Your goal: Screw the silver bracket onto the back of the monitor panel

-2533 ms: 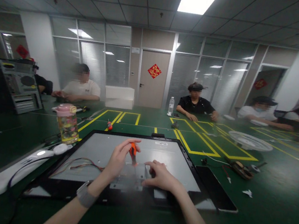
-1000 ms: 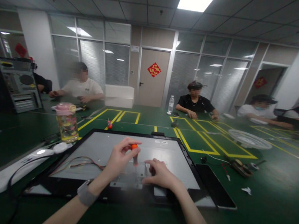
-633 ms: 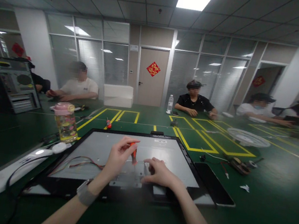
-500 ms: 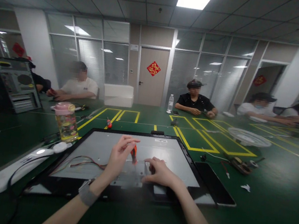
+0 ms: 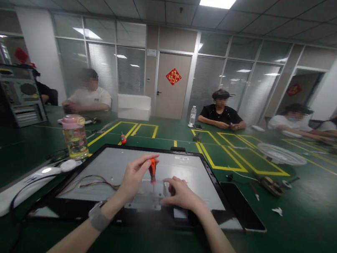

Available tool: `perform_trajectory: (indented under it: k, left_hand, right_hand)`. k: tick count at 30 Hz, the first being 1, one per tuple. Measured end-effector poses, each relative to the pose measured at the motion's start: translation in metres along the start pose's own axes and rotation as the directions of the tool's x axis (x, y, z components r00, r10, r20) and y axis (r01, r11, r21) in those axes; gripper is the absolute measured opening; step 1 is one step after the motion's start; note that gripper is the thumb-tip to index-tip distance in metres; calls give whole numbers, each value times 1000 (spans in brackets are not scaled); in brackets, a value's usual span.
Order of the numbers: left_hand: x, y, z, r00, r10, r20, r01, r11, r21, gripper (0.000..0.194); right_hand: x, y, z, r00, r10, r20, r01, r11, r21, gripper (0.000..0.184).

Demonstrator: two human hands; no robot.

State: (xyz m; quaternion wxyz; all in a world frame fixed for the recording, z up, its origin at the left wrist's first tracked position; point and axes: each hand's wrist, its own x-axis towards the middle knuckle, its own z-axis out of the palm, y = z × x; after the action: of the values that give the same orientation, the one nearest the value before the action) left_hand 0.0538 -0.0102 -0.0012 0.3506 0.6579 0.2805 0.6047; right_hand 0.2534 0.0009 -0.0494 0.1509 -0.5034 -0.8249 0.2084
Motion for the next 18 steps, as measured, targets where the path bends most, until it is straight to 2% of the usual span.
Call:
perform_trajectory:
  k: [4,9,12,18]
  left_hand:
    - [-1,-2,1,999,23,-41,-22,999,27,18]
    - [0,-1,0,1000,-27,12,27,999,-39,30]
    - [1,0,0,997,-71,0,71,996,-50,30]
    - [0,1,2,994,42,-102,-34,996,80,13]
  right_hand:
    - [-1,0,0,1000,-10,-4,10,1000,-8,68]
    - [-1,-1,-1,1000,-2,-5,2,1000,0,68]
    - [-1,-2,-1,1000,-2,-1,2,1000,2,68]
    - [-1,-1,0,1000,-1,0,1,1000,-2,67]
